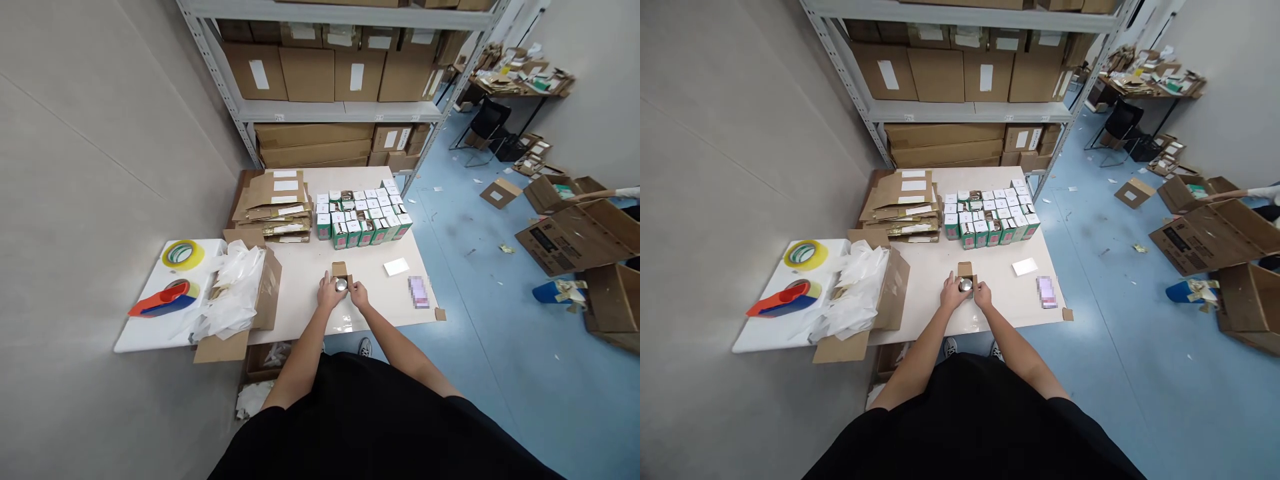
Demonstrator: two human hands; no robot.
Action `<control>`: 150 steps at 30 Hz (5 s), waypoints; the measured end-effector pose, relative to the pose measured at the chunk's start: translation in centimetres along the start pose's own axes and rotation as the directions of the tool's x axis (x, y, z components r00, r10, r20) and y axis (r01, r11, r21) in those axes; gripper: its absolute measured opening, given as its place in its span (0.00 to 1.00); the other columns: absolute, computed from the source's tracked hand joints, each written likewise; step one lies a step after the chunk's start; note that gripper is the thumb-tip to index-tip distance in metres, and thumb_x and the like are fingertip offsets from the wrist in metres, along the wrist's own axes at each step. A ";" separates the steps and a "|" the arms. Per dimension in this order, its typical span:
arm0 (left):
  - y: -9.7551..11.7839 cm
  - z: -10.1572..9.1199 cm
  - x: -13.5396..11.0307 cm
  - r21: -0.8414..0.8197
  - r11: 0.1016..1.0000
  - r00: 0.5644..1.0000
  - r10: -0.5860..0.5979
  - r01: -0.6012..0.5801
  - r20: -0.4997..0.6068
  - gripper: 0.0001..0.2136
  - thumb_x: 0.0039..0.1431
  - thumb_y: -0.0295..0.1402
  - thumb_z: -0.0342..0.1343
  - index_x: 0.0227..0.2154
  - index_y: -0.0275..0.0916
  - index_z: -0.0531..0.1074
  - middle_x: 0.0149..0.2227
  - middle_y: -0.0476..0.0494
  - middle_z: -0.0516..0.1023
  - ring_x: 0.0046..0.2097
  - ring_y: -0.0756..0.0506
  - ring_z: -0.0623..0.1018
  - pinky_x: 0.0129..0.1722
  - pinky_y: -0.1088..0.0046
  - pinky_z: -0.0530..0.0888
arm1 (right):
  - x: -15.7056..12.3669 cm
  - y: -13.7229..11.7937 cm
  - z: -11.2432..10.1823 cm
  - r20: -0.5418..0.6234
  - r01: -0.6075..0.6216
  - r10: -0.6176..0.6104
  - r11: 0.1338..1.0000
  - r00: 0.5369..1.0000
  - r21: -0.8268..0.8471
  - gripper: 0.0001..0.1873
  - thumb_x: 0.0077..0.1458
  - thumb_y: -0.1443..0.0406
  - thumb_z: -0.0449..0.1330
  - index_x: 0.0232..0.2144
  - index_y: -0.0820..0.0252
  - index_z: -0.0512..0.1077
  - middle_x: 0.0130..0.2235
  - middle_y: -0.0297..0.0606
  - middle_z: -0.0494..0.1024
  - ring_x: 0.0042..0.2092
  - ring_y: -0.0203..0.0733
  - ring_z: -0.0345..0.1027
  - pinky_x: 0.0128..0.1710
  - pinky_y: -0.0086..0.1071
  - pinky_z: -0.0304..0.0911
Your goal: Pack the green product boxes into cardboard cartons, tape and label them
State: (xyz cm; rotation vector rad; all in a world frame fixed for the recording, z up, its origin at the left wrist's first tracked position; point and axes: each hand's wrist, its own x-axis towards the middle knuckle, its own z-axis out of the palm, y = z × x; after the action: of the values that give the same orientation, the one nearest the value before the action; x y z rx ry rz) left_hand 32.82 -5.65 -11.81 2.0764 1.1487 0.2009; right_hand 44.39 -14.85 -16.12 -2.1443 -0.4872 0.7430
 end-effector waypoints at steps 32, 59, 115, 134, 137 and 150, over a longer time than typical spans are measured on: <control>-3.6 -2.2 1.2 -0.221 0.963 0.968 0.190 -0.152 0.163 0.23 0.53 0.26 0.62 0.54 0.42 0.74 0.61 0.40 0.72 0.57 0.40 0.76 0.58 0.63 0.73 | -2.0 -1.2 -1.3 0.089 0.344 -0.352 0.934 0.932 0.094 0.20 0.53 0.63 0.58 0.50 0.56 0.73 0.55 0.44 0.75 0.47 0.44 0.72 0.44 0.38 0.72; -4.1 -1.0 -0.1 -0.291 0.957 0.988 0.051 -0.007 0.143 0.32 0.54 0.20 0.55 0.64 0.43 0.69 0.54 0.45 0.81 0.53 0.44 0.81 0.57 0.67 0.75 | -1.8 0.7 0.9 0.151 0.224 -0.246 0.963 0.957 0.150 0.27 0.49 0.67 0.55 0.53 0.51 0.71 0.49 0.36 0.80 0.53 0.46 0.76 0.55 0.43 0.72; -18.4 -31.0 -15.7 -0.603 0.770 0.489 -0.451 -0.210 -0.746 0.20 0.67 0.36 0.53 0.60 0.43 0.72 0.59 0.37 0.76 0.58 0.40 0.77 0.55 0.63 0.77 | -15.0 -32.7 28.4 0.521 0.867 -0.802 0.452 0.292 0.211 0.19 0.60 0.63 0.60 0.53 0.56 0.77 0.54 0.44 0.79 0.56 0.50 0.72 0.60 0.44 0.66; -19.4 -33.4 -19.6 -0.549 0.805 0.217 -0.508 -0.225 -0.834 0.15 0.64 0.30 0.51 0.51 0.39 0.76 0.51 0.37 0.81 0.48 0.45 0.82 0.46 0.70 0.78 | -16.1 -34.1 28.4 0.537 0.971 -0.812 0.231 0.227 -0.061 0.08 0.63 0.66 0.59 0.44 0.58 0.75 0.48 0.49 0.78 0.56 0.58 0.64 0.56 0.48 0.58; -16.9 -33.2 -17.1 -0.526 0.811 0.247 -0.471 -0.256 -0.847 0.14 0.65 0.31 0.51 0.50 0.40 0.76 0.51 0.38 0.81 0.49 0.44 0.81 0.46 0.70 0.78 | -14.5 -33.0 23.6 0.433 0.966 -0.863 0.238 0.258 -0.102 0.09 0.66 0.64 0.57 0.45 0.57 0.74 0.47 0.48 0.79 0.58 0.59 0.63 0.57 0.49 0.56; -3.0 -20.9 -4.5 -0.679 0.650 0.701 -0.306 -0.340 -0.644 0.13 0.64 0.34 0.54 0.50 0.38 0.75 0.50 0.36 0.80 0.50 0.43 0.81 0.54 0.64 0.76 | -5.8 -15.8 0.9 0.044 0.632 -0.683 0.647 0.729 -0.426 0.07 0.65 0.64 0.57 0.41 0.57 0.74 0.45 0.48 0.78 0.54 0.57 0.65 0.49 0.44 0.58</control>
State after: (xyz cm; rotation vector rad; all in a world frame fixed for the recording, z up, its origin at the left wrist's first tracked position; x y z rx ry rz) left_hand 18.63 2.87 2.00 1.1885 1.1525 1.3932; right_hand 37.97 -7.99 -2.15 -2.1206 -1.3803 0.0772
